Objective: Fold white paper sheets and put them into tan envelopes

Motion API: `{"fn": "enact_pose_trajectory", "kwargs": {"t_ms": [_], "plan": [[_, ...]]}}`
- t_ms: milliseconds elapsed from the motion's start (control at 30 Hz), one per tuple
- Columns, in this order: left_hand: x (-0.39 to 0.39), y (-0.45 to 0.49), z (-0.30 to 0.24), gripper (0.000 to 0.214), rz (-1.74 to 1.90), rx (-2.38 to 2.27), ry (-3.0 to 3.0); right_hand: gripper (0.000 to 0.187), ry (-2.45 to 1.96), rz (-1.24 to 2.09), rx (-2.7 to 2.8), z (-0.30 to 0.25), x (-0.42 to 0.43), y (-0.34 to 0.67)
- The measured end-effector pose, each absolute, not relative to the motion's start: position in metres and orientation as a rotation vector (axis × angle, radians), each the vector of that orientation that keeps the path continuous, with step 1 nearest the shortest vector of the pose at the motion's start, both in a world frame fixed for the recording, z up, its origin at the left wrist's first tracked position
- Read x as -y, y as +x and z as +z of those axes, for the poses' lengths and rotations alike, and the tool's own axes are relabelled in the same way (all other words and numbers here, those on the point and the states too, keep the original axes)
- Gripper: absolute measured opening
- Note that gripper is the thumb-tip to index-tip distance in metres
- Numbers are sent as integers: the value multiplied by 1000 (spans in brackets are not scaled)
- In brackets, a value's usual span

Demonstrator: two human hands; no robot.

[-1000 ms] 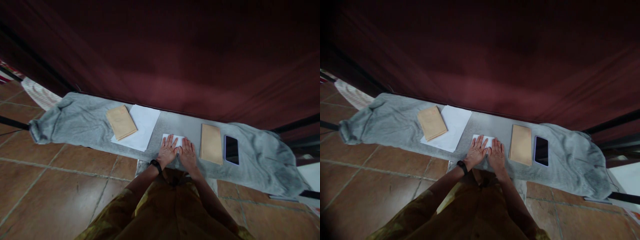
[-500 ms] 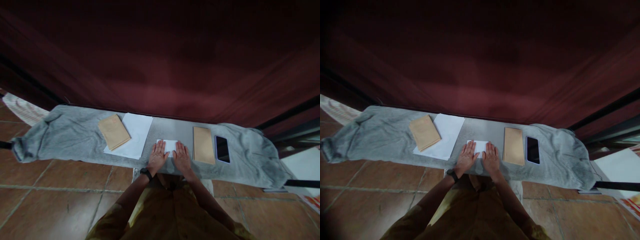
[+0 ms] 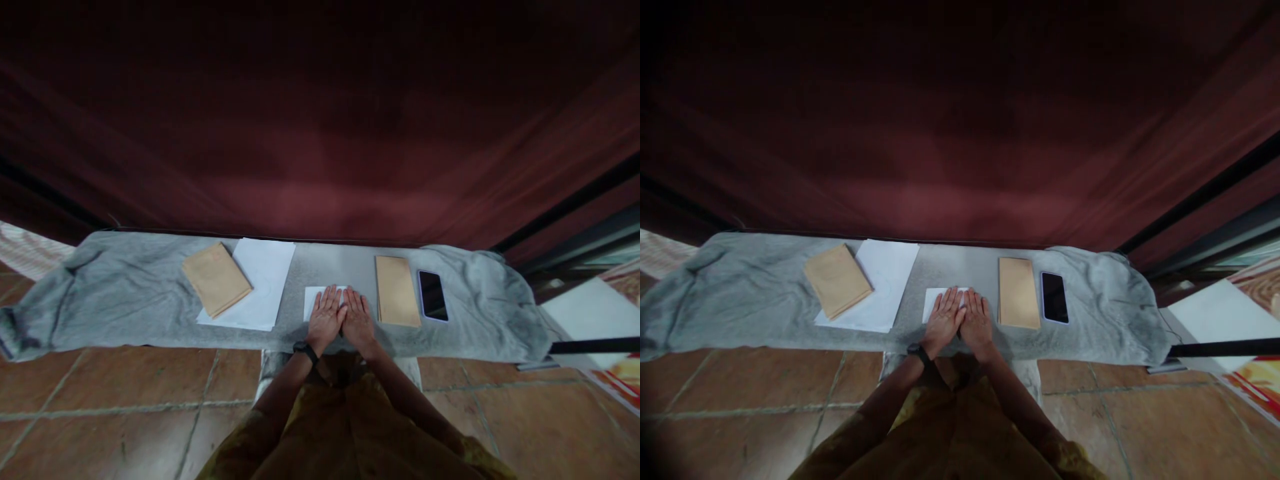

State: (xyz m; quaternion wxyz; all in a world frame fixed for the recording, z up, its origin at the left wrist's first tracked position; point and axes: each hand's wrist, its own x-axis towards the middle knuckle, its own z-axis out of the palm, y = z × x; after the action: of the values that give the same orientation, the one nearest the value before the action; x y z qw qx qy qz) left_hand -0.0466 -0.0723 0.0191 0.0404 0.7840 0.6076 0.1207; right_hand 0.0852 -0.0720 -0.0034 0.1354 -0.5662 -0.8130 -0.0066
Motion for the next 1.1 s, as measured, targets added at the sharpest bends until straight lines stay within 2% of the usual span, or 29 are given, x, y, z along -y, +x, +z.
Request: {"fn": "enact_pose_trajectory", "kwargs": {"t_ms": [333, 767, 1100], "plan": [[78, -89, 7, 60, 382, -2071, 2331, 54, -1626, -39, 2263, -6, 71, 83], [82, -87, 11, 58, 336, -2060, 2340, 51, -1630, 63, 2384, 4, 65, 65], [83, -84, 15, 61, 275, -2036, 2298, 58, -1622, 47, 2338, 4, 69, 79]]}}
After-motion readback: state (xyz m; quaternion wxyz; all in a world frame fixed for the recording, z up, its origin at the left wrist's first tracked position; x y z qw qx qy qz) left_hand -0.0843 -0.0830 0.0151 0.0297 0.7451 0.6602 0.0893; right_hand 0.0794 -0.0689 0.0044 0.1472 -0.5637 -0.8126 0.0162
